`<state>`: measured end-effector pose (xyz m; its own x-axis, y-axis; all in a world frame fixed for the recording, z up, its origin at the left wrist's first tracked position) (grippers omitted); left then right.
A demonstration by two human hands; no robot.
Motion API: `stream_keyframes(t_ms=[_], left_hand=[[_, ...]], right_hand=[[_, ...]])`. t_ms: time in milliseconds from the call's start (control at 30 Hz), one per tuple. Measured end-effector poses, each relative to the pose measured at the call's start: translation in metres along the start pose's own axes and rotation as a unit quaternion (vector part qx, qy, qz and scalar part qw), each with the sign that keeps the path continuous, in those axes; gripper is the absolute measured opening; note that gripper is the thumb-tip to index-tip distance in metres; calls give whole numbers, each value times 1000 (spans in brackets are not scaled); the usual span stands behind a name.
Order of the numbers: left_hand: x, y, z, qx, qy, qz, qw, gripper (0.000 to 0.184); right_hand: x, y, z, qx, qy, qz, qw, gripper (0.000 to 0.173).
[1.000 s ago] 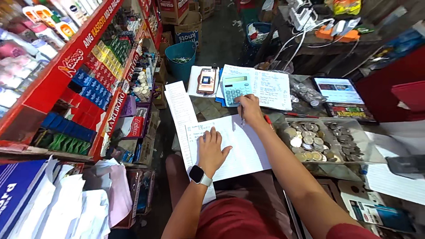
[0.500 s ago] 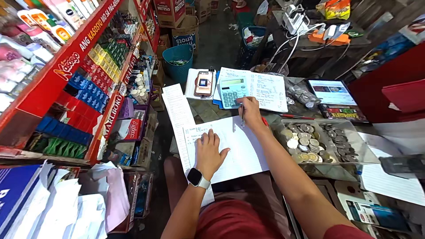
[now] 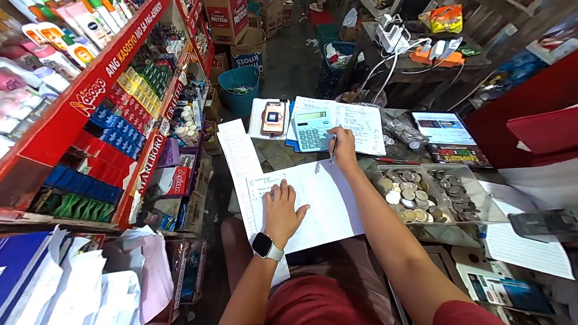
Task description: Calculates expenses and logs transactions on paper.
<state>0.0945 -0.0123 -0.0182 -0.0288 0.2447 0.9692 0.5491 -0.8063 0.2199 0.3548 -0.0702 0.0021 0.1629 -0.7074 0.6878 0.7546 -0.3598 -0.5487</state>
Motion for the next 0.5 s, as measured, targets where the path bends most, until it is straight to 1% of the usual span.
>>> stream_keyframes(t_ms=[67,100,200,333,433,500], left_hand=[[-1,0,0,-5,11,0,1000,78],[-1,0,0,-6,14,1,1000,78],[0,0,0,-4,2,1,1000,79],[-1,-1,0,-4,17,-11,1000,78],[-2,-1,0,-7,22,-10,1000,78],[-1,-1,1,-7,20,-8,1000,78]], right_hand=[[5,-1,-1,-11,38,21,999,27],[6,-3,-1,-9,42,26,999,26],[2,-4,2,17,-19,4,1000,27],[-2,-8,4,35,-91,-53,994,25],[1,-14,4,42,-94,-47,994,25],[0,-17,-1,74,-84,-42,993,25]])
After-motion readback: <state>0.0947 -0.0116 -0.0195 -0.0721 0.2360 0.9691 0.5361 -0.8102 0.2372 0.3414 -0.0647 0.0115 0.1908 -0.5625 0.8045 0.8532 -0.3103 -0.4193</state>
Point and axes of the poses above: each hand's wrist, its own z-axis towards the middle knuckle, its own x-axis out of the back of the hand, y = z × x, the point moved 3 cm from there along z, towards the middle knuckle, and after that the axes turned 9 degrees about x, right-handed, at the moved point
